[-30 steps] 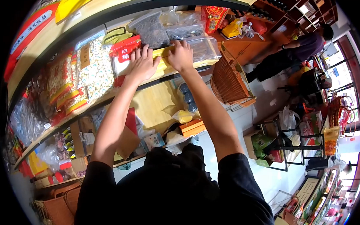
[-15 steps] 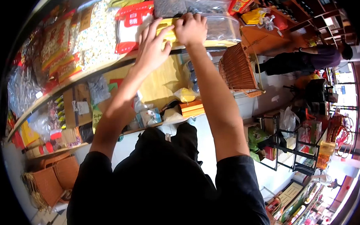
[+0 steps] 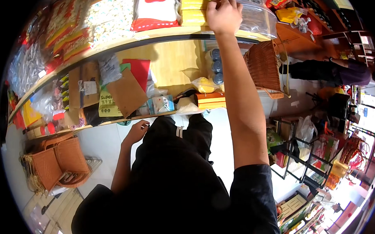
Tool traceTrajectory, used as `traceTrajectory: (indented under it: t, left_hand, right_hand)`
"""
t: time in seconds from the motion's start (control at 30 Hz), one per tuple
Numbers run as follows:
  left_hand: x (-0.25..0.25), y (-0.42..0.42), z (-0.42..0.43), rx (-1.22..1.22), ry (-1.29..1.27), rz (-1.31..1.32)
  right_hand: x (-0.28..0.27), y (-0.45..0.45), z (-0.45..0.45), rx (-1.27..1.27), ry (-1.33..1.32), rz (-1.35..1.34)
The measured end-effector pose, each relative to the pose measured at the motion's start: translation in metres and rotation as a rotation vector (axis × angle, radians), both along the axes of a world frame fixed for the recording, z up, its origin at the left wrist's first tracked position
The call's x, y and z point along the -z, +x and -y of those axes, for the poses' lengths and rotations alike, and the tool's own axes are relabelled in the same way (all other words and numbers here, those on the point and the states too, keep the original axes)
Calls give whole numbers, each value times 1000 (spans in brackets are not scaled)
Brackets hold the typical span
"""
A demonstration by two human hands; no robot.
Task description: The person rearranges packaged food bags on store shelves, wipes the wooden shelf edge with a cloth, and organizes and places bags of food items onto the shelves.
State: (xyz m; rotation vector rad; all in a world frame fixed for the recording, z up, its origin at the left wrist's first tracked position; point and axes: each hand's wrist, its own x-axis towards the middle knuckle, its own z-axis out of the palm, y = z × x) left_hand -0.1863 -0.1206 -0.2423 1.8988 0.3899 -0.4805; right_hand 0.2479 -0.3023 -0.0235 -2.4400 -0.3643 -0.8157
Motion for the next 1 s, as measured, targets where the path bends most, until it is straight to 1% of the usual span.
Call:
traceTrajectory:
  t: [0.03, 0.07, 0.13, 0.17, 0.2, 0.27, 0.3, 0.37, 0.4, 0.47, 0.53, 0.57, 0.6, 0.63, 0.7, 0.8, 0.83, 1.0]
  left_hand:
    - [-11, -3, -5, -19, 40, -86]
    - [-19, 1, -10, -52, 102, -40]
    - [-8, 16, -24, -77, 188, 276]
    - [-4, 29, -29, -128, 219, 303]
    - [-13, 48, -32, -179, 249, 333]
    - [-51, 84, -30, -277, 106, 341]
    - [-68, 97, -29, -295, 101, 351]
    - [-100, 115, -26, -257, 80, 394]
    - [-118, 118, -22, -270, 74, 401]
    - [-159, 122, -21, -95, 110, 771]
    - [-228, 108, -31, -140, -380, 879]
    - [-275, 92, -32, -210, -286, 967]
    - [-309, 82, -39, -163, -200, 1060]
    - [-333, 73, -44, -100, -110, 1151]
    - [-368, 66, -51, 34, 53, 1228]
    - [-376, 62, -55, 146, 199, 1203]
    - [-374, 61, -59, 158, 224, 1190]
    - [-363, 40, -76, 140, 315, 1128]
  right_hand:
    - [2, 3, 1, 0, -14, 25]
    - [4, 5, 2, 2, -11, -10]
    - [3, 4, 1, 1, -9, 16]
    - [2, 3, 2, -7, -3, 8]
    - [2, 4, 2, -5, -4, -10]
    - [1, 4, 2, 0, -11, -20]
    - [-1, 3, 2, -7, -18, -34]
    - [-1, 4, 3, -17, -12, -54]
    - [-2, 3, 3, -18, -13, -61]
    - [-3, 5, 2, -28, -18, -59]
    - [-2, 6, 4, -29, -33, -73]
    - [-1, 7, 4, -30, -28, -56]
    - [1, 8, 4, -32, -27, -41]
    - [1, 9, 5, -32, -24, -56]
    - [4, 15, 6, -40, -58, -15]
    - [7, 15, 8, -90, -78, -8]
    - [6, 16, 7, -67, -71, -25]
    - [2, 22, 3, 6, -84, -133]
